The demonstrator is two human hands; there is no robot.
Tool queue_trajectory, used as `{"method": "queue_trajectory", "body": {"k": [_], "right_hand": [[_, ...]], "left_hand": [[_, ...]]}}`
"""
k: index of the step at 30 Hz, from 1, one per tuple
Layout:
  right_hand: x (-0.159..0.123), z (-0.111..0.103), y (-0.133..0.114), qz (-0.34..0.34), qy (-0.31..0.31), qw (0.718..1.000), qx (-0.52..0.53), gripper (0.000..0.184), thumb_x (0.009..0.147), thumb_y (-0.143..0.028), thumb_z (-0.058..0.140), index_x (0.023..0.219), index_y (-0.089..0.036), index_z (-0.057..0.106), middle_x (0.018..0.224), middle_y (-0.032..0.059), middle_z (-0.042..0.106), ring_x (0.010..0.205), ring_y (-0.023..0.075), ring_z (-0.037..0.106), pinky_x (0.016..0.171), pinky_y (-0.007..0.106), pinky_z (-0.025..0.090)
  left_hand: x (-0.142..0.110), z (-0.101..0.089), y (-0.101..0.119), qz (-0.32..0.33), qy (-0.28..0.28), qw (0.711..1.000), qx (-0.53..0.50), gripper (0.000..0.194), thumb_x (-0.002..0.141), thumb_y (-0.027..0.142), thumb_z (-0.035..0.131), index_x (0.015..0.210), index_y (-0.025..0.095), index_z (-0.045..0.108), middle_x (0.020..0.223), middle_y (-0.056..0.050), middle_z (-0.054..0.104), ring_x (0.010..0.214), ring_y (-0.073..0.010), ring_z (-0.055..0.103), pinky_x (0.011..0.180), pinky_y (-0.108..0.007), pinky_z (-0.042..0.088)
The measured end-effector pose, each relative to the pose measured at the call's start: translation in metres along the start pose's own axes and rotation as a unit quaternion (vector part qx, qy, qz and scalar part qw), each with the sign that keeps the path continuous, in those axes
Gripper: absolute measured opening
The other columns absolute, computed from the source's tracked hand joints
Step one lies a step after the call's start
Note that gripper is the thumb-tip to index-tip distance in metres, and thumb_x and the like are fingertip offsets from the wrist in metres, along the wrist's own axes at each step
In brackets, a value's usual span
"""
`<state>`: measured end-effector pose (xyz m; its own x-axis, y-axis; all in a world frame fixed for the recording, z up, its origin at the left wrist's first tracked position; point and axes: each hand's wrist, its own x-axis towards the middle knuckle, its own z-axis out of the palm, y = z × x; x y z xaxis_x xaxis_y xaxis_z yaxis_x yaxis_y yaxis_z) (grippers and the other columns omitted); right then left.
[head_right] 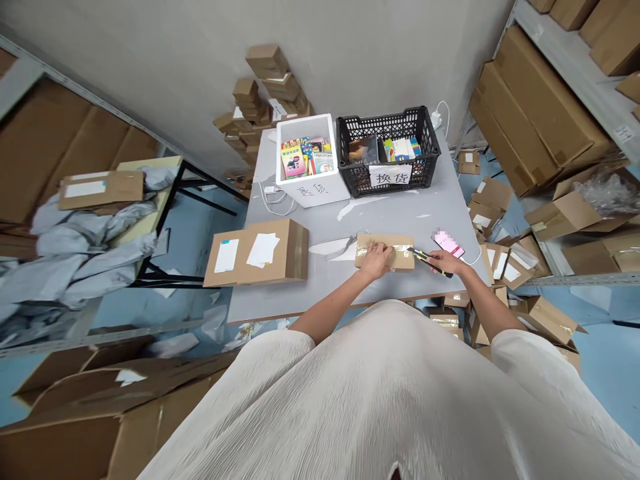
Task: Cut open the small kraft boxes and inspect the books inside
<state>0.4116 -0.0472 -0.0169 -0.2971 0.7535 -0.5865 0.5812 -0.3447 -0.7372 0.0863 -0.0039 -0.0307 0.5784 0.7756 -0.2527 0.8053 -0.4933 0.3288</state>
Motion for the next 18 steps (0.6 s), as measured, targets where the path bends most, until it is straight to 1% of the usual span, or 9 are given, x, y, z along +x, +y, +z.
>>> {"method": "queue_trajectory", "body": {"k": [3, 7, 10, 12, 15, 18], "right_hand": [[0.001, 0.003, -0.001, -0.003, -0.003, 1.000, 0.015, 0.065, 0.082, -0.088, 0.070, 0.086, -0.024, 0.067, 0.078, 0.0035, 0.074, 0.073, 0.0195, 0.066, 0.064, 0.029, 0.050], [-0.009, -0.007, 0.005, 0.000, -0.040, 0.999, 0.035, 0.062, 0.082, -0.085, 0.075, 0.083, -0.023, 0.069, 0.073, 0.0026, 0.072, 0.075, 0.0212, 0.068, 0.071, 0.032, 0.053], [-0.014, -0.011, 0.010, 0.006, -0.052, 0.997, 0.055, 0.062, 0.082, -0.084, 0.076, 0.087, -0.023, 0.071, 0.075, 0.0025, 0.073, 0.076, 0.0210, 0.068, 0.072, 0.032, 0.054], [-0.013, -0.009, 0.011, 0.009, -0.044, 0.997, 0.058, 0.063, 0.080, -0.085, 0.076, 0.089, -0.023, 0.071, 0.076, 0.0028, 0.074, 0.075, 0.0210, 0.069, 0.070, 0.032, 0.054], [-0.008, -0.003, 0.009, 0.007, -0.015, 0.999, 0.040, 0.065, 0.079, -0.088, 0.075, 0.087, -0.024, 0.070, 0.078, 0.0031, 0.075, 0.075, 0.0208, 0.069, 0.069, 0.032, 0.054], [-0.005, 0.000, 0.008, -0.001, 0.020, 1.000, 0.011, 0.064, 0.082, -0.088, 0.071, 0.086, -0.024, 0.069, 0.079, 0.0031, 0.075, 0.075, 0.0212, 0.069, 0.068, 0.031, 0.054]], "left_hand": [[-0.001, -0.002, 0.000, 0.000, -0.004, 1.000, 0.005, 0.068, 0.088, 0.036, 0.092, 0.146, 0.029, 0.058, 0.141, -0.012, 0.061, 0.128, -0.0313, 0.069, 0.140, -0.058, 0.018], [-0.004, -0.004, 0.001, 0.001, -0.007, 1.000, 0.007, 0.070, 0.088, 0.037, 0.093, 0.147, 0.031, 0.057, 0.142, -0.011, 0.061, 0.127, -0.0314, 0.070, 0.139, -0.060, 0.020], [-0.004, -0.004, 0.002, -0.001, -0.009, 1.000, 0.011, 0.069, 0.088, 0.037, 0.092, 0.147, 0.030, 0.056, 0.142, -0.011, 0.061, 0.124, -0.0305, 0.071, 0.140, -0.059, 0.019], [-0.004, -0.004, 0.002, 0.002, -0.008, 1.000, 0.017, 0.069, 0.089, 0.036, 0.091, 0.148, 0.029, 0.056, 0.142, -0.011, 0.061, 0.123, -0.0303, 0.071, 0.140, -0.058, 0.018], [-0.002, -0.004, 0.002, 0.005, -0.005, 1.000, 0.023, 0.068, 0.090, 0.036, 0.090, 0.149, 0.031, 0.056, 0.141, -0.010, 0.061, 0.123, -0.0302, 0.071, 0.141, -0.058, 0.017], [0.000, -0.004, 0.001, 0.003, -0.007, 1.000, 0.027, 0.068, 0.090, 0.036, 0.089, 0.149, 0.031, 0.056, 0.140, -0.010, 0.062, 0.123, -0.0307, 0.071, 0.140, -0.059, 0.017]]}}
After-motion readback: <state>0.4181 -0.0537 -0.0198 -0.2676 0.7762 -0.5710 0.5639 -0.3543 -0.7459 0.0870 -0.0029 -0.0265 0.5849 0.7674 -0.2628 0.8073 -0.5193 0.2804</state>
